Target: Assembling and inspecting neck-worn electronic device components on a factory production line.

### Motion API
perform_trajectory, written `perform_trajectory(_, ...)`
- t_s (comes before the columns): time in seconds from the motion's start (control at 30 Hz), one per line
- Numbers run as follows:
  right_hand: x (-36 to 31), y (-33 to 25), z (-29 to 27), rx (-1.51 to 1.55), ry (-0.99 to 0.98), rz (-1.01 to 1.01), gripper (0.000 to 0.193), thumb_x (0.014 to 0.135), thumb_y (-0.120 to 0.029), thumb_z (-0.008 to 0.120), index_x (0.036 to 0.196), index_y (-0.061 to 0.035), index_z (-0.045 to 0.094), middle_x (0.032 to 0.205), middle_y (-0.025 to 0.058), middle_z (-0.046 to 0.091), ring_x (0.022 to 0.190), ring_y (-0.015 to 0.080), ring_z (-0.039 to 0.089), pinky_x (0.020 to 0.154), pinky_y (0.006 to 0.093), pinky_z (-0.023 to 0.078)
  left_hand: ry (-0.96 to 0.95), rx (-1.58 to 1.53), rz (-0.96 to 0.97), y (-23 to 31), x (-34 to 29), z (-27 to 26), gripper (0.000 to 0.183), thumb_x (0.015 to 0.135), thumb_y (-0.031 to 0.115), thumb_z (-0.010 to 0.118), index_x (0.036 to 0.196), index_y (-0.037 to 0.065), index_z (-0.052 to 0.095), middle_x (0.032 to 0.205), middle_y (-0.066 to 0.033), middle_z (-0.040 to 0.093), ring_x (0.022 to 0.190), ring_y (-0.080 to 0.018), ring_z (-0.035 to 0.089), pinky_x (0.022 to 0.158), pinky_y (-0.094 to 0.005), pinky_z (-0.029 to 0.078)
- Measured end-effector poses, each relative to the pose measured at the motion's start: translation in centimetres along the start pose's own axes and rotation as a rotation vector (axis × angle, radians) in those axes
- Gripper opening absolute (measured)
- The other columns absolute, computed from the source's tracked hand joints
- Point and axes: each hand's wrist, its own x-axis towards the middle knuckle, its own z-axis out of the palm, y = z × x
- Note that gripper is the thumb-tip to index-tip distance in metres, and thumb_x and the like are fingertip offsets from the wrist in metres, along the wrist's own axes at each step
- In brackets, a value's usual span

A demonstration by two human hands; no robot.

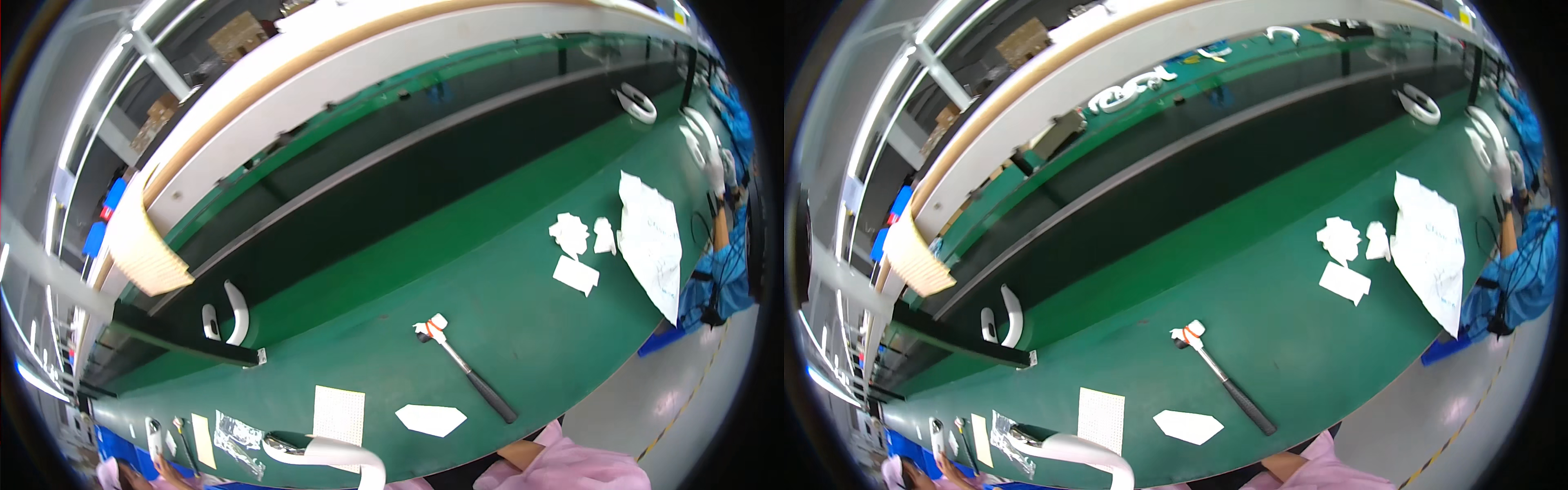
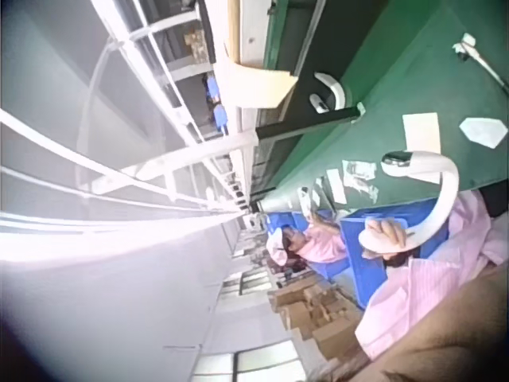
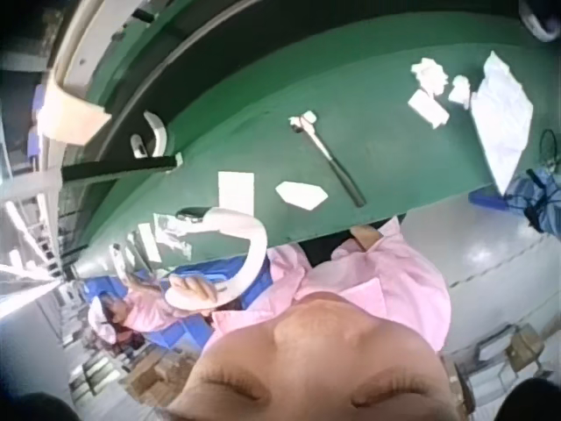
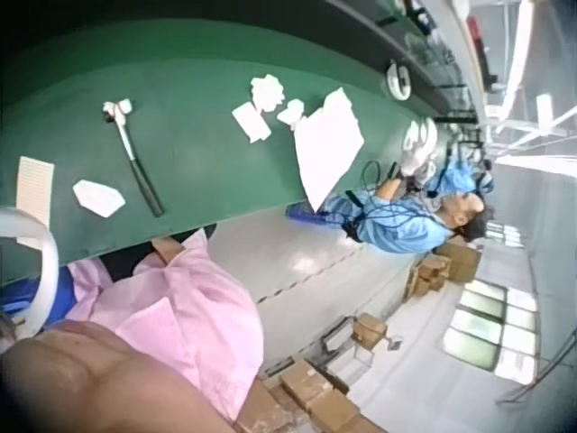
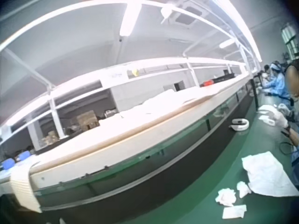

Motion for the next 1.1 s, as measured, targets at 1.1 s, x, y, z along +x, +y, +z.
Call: perform_trajectory(1.1, 0.0, -16.8, -22.1, 1.416, 0.265, -0.115, 0.053, 0.08, -0.012, 0.059, 0.127, -0.0014, 0.038, 0.102, 0.0105, 0.054, 0.084, 0.0175, 0.058, 0.062, 0.0278, 0.051, 0.145, -0.492, -0.323, -12.9, 13.3, -8.2, 0.063, 0.085, 0.069, 0.025, 0.083, 0.009, 0.043, 0.053, 0.0004, 0.039, 0.033, -0.0118, 0.038, 0.034, -0.0268, 0.037)
